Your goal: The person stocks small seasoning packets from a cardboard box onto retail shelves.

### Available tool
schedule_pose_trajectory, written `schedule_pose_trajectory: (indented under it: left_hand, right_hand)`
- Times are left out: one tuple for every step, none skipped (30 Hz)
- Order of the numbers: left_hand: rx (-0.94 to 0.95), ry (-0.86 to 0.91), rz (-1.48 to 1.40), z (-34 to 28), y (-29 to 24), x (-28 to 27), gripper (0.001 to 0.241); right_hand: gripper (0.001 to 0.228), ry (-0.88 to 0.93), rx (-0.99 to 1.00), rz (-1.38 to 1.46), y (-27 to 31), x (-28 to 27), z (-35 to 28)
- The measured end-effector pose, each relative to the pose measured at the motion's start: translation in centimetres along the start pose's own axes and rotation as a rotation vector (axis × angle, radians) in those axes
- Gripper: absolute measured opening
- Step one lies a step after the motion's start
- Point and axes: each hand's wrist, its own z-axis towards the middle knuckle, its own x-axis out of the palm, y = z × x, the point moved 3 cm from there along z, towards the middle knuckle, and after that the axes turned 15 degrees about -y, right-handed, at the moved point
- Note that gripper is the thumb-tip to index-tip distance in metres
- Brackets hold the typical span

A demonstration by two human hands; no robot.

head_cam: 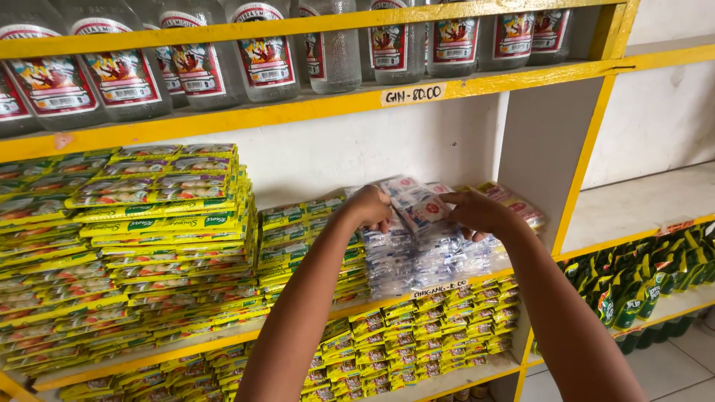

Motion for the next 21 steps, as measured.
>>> schedule_pose_trajectory:
  left_hand:
    - [0.035,0.015,0.011,0.3,0.2,0.4,0.017]
    - [0.036,0.019,0.010,-1.0,-0.8,0.1,0.017]
    - [0.034,-0.028,0.026,-2.1,-1.8,-0.4,0.017]
    - [0.033,-0.074,0.042,-3.3,-2.8,-0.9,0.017]
    - [0.030,-0.072,0.043,-4.3,-3.6,-0.7,0.017]
    - [0.102,-0.171,0.112,-5.2,-4.7,-0.8,0.021]
    - [0.175,-0.271,0.179,-6.2,-5.7,-0.8,0.027]
    - [0.173,-0.270,0.180,-6.6,-6.0,-0.4,0.027]
    - [0.122,-0.217,0.243,-6.9,-6.1,0.2,0.031]
    - [0.071,-0.164,0.305,-7.2,-6.1,0.9,0.036]
    - [0.069,-0.159,0.305,-7.4,-6.1,1.0,0.036]
    - [0.159,-0.214,0.342,-7.7,-6.3,1.0,0.034]
    - [0.250,-0.270,0.376,-8.0,-6.6,1.0,0.034]
    - [0.248,-0.265,0.374,-8.0,-6.8,1.0,0.034]
    - [0.238,-0.258,0.395,-8.0,-6.9,1.1,0.033]
    - [0.229,-0.252,0.417,-8.0,-7.1,1.1,0.032]
    - [0.225,-0.246,0.416,-8.0,-7.1,1.3,0.032]
    - [0.220,-0.272,0.434,-8.0,-7.2,1.4,0.032]
    - [0.211,-0.295,0.454,-8.2,-7.2,1.4,0.031]
    - [0.204,-0.289,0.455,-8.2,-7.2,1.6,0.031]
    - [0.211,-0.324,0.440,-8.2,-7.1,1.6,0.030]
  right_hand:
    - [0.060,-0.017,-0.010,0.018,0.0,-0.2,-0.3]
    - [0.060,-0.017,-0.006,0.019,-0.4,-0.2,-0.4]
    - [0.055,-0.084,-0.076,-0.061,-0.5,-0.3,-0.4]
    - [0.051,-0.151,-0.145,-0.141,-0.7,-0.5,-0.4]
    - [0.051,-0.148,-0.144,-0.139,-1.8,0.1,0.2]
    - [0.047,-0.261,-0.322,-0.106,-2.3,0.3,0.6]
    - [0.042,-0.375,-0.501,-0.072,-2.9,0.4,0.9]
    - [0.042,-0.373,-0.500,-0.071,-2.2,0.4,0.2]
    - [0.040,-0.378,-0.463,-0.083,-1.6,0.3,-0.5]
    - [0.037,-0.382,-0.427,-0.095,-1.0,0.2,-1.2]
    - [0.037,-0.379,-0.423,-0.094,-1.7,0.5,-0.7]
    - [0.038,-0.390,-0.465,-0.052,-2.3,0.8,-0.2]
    - [0.038,-0.401,-0.507,-0.010,-2.9,1.1,0.3]
    - [0.038,-0.398,-0.503,-0.011,-3.0,1.4,0.3]
    - [0.036,-0.421,-0.506,-0.012,-3.1,1.6,0.3]
    - [0.034,-0.444,-0.509,-0.012,-3.2,1.8,0.3]
    - [0.034,-0.439,-0.505,-0.012,-2.7,1.6,-0.3]
    - [0.033,-0.439,-0.463,-0.044,-2.3,1.4,-0.9]
    - [0.033,-0.435,-0.422,-0.074,-1.9,1.4,-1.5]
    - [0.033,-0.427,-0.418,-0.071,-1.9,1.3,-1.7]
    - [0.031,-0.456,-0.419,-0.058,-2.0,1.2,-1.9]
